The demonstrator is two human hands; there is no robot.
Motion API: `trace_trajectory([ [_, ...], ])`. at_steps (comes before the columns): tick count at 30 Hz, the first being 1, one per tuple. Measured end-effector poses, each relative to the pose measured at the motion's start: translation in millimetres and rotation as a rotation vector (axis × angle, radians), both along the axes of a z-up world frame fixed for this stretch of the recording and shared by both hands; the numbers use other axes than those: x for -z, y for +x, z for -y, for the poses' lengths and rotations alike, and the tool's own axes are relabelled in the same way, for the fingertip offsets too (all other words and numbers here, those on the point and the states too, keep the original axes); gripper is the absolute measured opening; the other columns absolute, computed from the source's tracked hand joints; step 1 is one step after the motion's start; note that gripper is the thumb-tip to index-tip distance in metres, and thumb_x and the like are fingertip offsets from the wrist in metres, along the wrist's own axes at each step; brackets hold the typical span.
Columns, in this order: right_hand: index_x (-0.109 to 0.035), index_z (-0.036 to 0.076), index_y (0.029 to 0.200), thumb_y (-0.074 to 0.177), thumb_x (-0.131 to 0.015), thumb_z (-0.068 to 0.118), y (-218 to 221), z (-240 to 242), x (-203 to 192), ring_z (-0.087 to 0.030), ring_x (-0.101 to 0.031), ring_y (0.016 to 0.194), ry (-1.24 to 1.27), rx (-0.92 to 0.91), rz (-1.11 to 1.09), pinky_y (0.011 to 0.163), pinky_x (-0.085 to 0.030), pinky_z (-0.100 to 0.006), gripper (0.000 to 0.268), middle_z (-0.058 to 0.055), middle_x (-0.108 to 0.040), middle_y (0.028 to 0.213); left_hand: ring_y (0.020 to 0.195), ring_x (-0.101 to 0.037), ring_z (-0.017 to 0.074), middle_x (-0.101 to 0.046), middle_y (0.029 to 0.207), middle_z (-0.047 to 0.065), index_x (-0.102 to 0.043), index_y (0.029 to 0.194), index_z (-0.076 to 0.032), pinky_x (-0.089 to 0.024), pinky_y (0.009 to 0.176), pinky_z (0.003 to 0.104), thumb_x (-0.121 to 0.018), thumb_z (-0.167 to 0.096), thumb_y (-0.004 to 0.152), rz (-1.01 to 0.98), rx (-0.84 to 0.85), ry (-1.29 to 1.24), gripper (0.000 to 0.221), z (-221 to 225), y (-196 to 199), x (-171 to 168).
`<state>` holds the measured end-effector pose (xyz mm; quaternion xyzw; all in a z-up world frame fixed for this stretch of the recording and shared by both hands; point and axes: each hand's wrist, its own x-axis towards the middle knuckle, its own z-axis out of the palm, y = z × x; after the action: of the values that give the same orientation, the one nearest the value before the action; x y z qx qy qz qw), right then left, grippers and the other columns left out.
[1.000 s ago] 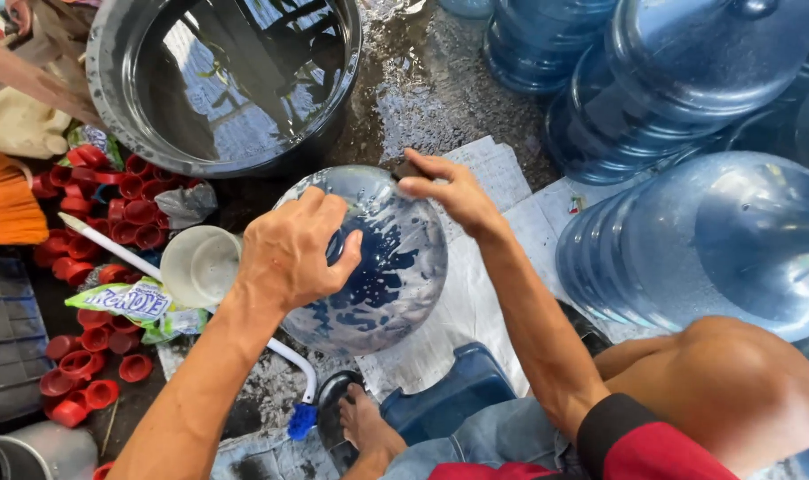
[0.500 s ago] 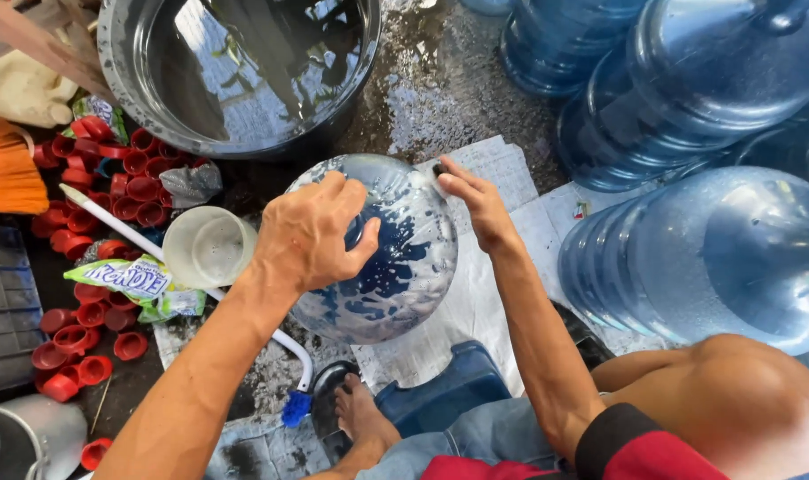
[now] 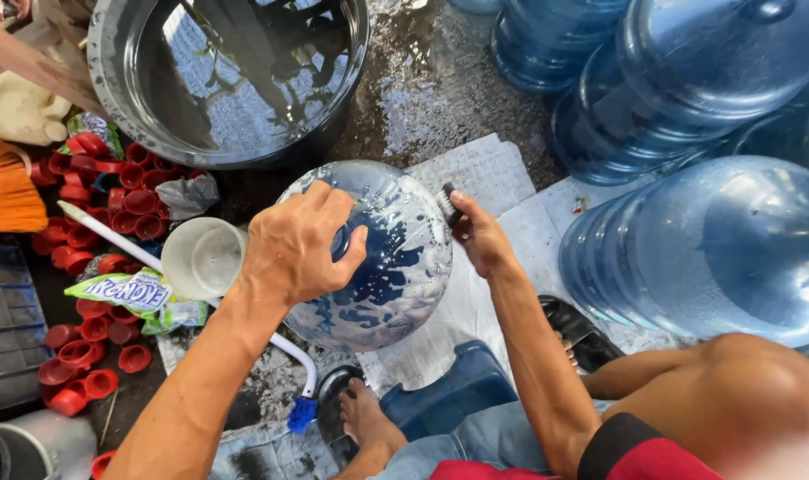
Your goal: Scrubbing the exterior of a large plastic water jug with a scrubber and soapy water to remove dirt and grime.
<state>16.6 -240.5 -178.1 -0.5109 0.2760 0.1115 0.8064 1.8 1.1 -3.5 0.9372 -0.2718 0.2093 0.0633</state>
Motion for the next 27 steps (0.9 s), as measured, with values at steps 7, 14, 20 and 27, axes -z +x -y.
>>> trace_trajectory([
  [7, -0.055, 0.014, 0.129, 0.077, -0.078, 0.029, 0, -5, -69, -0.031, -0.040, 0.131, -0.465, -0.210, 0.556, 0.113, -0.023, -0.040, 0.059, -0.020, -0.052, 0.129, 0.049, -0.053, 0.0149, -0.042, 0.067, -0.004, -0.055, 0.081, -0.020, -0.046, 0.050, 0.025, -0.055, -0.045, 0.080, 0.051, 0.024, 0.037, 0.025, 6, 8, -3],
  [14, -0.053, 0.021, 0.131, 0.074, -0.076, 0.043, 3, -15, -93, -0.037, -0.035, 0.132, -0.658, -0.368, 0.516, 0.114, -0.018, -0.041, 0.066, -0.021, -0.046, 0.133, 0.050, -0.052, 0.0171, -0.041, 0.067, -0.004, -0.054, 0.080, -0.019, -0.046, 0.049, 0.027, -0.056, -0.045, 0.079, 0.055, 0.001, 0.042, 0.026, 4, 1, 0],
  [20, -0.058, 0.031, 0.124, 0.068, -0.071, 0.060, 51, -16, -108, -0.040, -0.040, 0.127, -0.820, -0.589, 0.442, 0.111, -0.025, -0.044, 0.064, -0.017, -0.052, 0.129, 0.051, -0.054, 0.0173, -0.043, 0.068, -0.004, -0.052, 0.078, -0.018, -0.046, 0.050, 0.029, -0.056, -0.044, 0.079, 0.094, 0.036, 0.045, 0.026, 6, 2, -1],
  [27, -0.060, 0.034, 0.123, 0.064, -0.070, 0.071, 84, -41, -94, -0.042, -0.042, 0.116, -0.916, -0.646, 0.416, 0.106, -0.027, -0.043, 0.070, -0.019, -0.054, 0.124, 0.050, -0.053, 0.0181, -0.041, 0.066, -0.004, -0.050, 0.075, -0.019, -0.045, 0.049, 0.029, -0.055, -0.043, 0.079, 0.104, 0.033, 0.028, 0.025, 6, 3, -1],
])
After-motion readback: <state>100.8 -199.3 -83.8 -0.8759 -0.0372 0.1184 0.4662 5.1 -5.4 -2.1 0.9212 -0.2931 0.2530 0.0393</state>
